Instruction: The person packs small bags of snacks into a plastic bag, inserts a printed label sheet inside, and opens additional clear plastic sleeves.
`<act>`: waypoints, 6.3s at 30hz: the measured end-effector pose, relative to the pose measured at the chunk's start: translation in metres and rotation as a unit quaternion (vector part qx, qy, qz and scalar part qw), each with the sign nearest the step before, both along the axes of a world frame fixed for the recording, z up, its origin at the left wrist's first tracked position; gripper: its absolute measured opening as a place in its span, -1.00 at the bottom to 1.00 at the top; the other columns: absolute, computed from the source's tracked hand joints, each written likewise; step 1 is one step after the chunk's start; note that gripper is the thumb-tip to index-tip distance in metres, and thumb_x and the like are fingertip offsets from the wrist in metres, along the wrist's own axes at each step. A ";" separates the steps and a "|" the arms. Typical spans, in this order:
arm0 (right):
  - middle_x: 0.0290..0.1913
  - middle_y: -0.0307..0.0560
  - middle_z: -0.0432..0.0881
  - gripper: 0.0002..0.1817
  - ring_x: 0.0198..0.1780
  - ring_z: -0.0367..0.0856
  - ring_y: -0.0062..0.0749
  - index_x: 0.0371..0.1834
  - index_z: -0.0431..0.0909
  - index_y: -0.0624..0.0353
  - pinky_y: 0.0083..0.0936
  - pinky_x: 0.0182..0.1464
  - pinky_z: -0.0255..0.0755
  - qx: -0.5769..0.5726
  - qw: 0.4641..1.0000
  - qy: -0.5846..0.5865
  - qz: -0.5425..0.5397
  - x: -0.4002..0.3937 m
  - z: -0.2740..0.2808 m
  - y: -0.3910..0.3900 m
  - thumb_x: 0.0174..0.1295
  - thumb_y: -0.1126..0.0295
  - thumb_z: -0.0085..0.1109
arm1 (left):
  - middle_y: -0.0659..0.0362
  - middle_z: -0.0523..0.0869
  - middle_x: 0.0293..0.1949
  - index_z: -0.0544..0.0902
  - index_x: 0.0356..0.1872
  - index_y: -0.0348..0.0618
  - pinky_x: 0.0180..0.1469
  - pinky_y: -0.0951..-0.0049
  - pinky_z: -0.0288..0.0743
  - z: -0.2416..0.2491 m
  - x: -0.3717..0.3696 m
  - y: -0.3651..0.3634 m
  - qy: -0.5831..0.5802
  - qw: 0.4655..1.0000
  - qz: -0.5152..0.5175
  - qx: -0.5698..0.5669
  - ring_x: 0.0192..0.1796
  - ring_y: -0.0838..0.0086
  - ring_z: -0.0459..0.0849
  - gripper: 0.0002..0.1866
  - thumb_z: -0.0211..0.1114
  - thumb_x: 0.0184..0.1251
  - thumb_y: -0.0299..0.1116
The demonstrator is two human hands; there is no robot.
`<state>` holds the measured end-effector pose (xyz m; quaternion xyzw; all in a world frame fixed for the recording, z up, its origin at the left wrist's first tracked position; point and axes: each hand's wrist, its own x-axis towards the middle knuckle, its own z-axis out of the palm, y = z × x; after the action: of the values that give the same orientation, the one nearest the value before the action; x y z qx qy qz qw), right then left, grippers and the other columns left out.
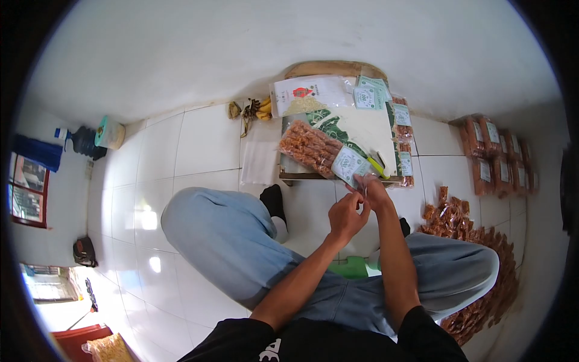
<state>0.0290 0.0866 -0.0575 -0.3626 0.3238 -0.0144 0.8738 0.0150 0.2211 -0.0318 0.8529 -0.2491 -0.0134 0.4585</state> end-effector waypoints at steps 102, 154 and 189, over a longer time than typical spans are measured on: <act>0.50 0.08 0.22 -0.12 0.53 0.14 0.03 0.43 0.28 0.14 -0.07 0.54 0.06 -0.789 0.427 -0.319 0.305 0.041 0.010 -0.014 -0.14 0.44 0.27 | -0.01 0.07 0.48 0.33 0.33 0.22 0.38 -0.40 -0.09 0.003 0.216 0.054 0.104 0.979 0.008 0.173 0.56 0.01 -0.12 -0.12 0.47 -0.03 0.26; 0.53 0.01 0.20 -0.23 0.54 0.13 -0.02 0.49 0.25 -0.02 -0.07 0.52 0.05 -0.834 0.401 -0.275 0.259 0.047 -0.004 -0.016 0.09 0.58 0.07 | -0.16 0.22 0.33 0.24 0.36 0.09 0.47 0.03 0.06 -0.025 0.259 0.054 0.124 0.969 -0.064 0.206 0.46 -0.14 0.11 -0.13 0.42 0.09 0.18; 0.54 0.09 0.13 -0.21 0.55 0.06 0.10 0.52 0.09 0.21 -0.09 0.51 0.09 -0.795 0.485 -0.195 0.307 0.028 0.019 0.008 0.15 0.47 0.12 | -0.33 -0.20 0.54 0.03 0.57 0.23 0.48 -0.10 0.13 -0.009 0.249 0.082 0.027 0.941 -0.183 0.285 0.58 -0.24 -0.17 0.22 0.53 -0.13 0.30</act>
<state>0.0568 0.0946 -0.0382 -0.9673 -0.1361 -0.0672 0.2032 0.2644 0.3027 -0.0409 0.8870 -0.3739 -0.1907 0.1925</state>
